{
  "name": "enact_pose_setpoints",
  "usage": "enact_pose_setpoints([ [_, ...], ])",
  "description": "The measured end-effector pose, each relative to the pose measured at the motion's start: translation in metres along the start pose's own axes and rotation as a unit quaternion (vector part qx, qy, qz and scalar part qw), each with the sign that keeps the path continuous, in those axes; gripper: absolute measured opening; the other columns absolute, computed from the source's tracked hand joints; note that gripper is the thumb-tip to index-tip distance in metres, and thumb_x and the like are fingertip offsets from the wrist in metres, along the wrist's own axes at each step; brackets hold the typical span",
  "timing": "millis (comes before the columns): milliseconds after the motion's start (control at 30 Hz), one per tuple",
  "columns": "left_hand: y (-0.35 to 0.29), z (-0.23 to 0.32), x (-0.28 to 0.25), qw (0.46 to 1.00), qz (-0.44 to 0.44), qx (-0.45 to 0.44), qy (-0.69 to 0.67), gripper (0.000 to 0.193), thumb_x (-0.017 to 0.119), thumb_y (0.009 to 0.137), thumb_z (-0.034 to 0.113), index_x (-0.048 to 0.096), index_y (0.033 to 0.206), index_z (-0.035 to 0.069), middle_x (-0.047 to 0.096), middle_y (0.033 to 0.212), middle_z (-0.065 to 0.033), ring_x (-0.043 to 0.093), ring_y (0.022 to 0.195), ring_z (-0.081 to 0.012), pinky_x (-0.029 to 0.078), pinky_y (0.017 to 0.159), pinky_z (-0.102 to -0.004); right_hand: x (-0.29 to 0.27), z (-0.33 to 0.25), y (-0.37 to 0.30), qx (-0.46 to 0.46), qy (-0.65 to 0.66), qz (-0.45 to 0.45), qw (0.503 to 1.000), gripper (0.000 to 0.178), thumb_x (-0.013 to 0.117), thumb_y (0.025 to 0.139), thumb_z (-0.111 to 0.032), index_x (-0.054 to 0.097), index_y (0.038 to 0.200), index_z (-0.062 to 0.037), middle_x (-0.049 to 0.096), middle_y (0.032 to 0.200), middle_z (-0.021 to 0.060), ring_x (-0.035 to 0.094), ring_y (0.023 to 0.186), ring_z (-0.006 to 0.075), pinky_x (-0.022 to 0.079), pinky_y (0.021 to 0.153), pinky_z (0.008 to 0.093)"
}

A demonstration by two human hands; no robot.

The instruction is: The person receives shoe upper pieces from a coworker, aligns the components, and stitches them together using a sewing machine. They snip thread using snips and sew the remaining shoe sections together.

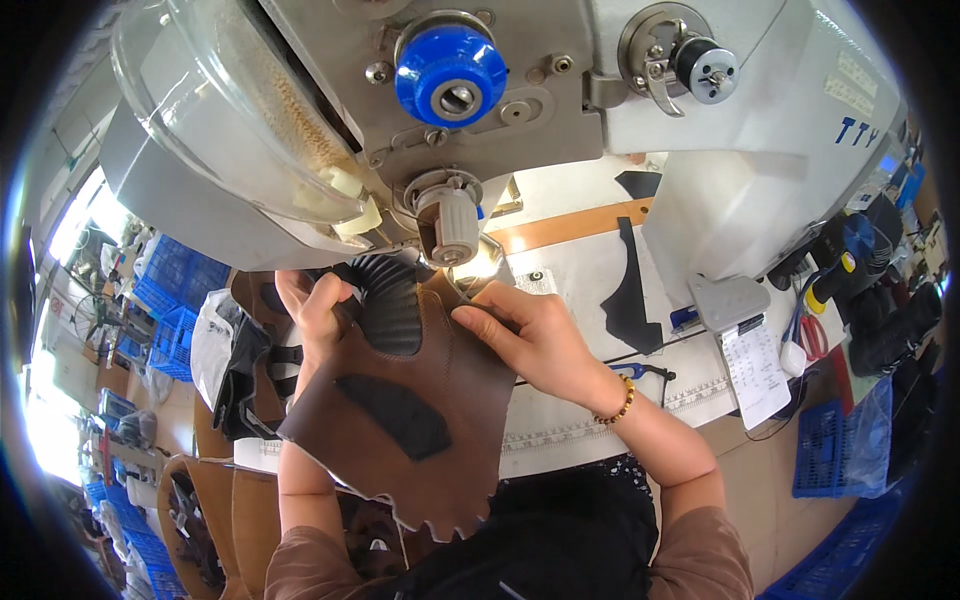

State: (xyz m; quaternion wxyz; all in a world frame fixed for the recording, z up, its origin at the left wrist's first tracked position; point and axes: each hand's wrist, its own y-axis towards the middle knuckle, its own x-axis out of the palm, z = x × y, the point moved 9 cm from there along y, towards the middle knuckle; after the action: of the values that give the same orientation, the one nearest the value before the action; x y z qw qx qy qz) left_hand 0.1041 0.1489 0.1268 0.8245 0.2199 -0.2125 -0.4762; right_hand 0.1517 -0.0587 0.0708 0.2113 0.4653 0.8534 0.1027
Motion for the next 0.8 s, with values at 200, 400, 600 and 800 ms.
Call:
enact_pose_setpoints([
  [200, 0.007, -0.005, 0.0, 0.999, -0.016, 0.008, 0.035, 0.013, 0.05, 0.062, -0.001, 0.054, 0.074, -0.005, 0.055, 0.064, -0.0059, 0.049, 0.052, -0.012, 0.036, 0.048, -0.0226, 0.001, 0.001, 0.001, -0.041, 0.018, 0.028, 0.999, 0.019, 0.064, 0.087, -0.018, 0.061, 0.087, 0.0004, 0.05, 0.053, 0.0041, 0.038, 0.049, 0.0054, 0.035, 0.045, 0.025],
  [400, 0.018, -0.017, -0.005, 0.995, -0.066, 0.048, 0.062, 0.006, 0.053, 0.067, -0.001, 0.059, 0.065, -0.002, 0.058, 0.064, -0.0054, 0.052, 0.056, -0.0134, 0.039, 0.053, -0.0262, 0.0, -0.001, -0.001, -0.034, -0.005, 0.021, 0.999, 0.018, 0.063, 0.087, -0.017, 0.06, 0.087, 0.0011, 0.046, 0.053, 0.0059, 0.038, 0.048, 0.0064, 0.034, 0.045, 0.0252],
  [600, 0.027, -0.044, -0.019, 0.989, -0.102, 0.089, 0.068, 0.011, 0.057, 0.074, 0.003, 0.06, 0.083, -0.004, 0.06, 0.079, -0.007, 0.056, 0.073, -0.0161, 0.043, 0.065, -0.0249, -0.004, 0.006, -0.007, -0.035, -0.024, -0.028, 0.999, 0.023, 0.062, 0.089, -0.018, 0.059, 0.079, 0.0023, 0.05, 0.056, -0.0019, 0.043, 0.047, 0.0013, 0.034, 0.039, 0.0199],
  [800, 0.036, -0.054, -0.02, 0.991, -0.133, 0.008, 0.013, 0.024, 0.055, 0.08, 0.003, 0.055, 0.103, -0.004, 0.058, 0.102, -0.0113, 0.055, 0.091, -0.0195, 0.044, 0.08, -0.0296, 0.004, 0.02, -0.013, 0.092, 0.09, -0.025, 0.991, 0.024, 0.061, 0.089, -0.018, 0.058, 0.075, 0.0009, 0.048, 0.051, -0.0009, 0.042, 0.04, 0.0027, 0.032, 0.037, 0.022],
])
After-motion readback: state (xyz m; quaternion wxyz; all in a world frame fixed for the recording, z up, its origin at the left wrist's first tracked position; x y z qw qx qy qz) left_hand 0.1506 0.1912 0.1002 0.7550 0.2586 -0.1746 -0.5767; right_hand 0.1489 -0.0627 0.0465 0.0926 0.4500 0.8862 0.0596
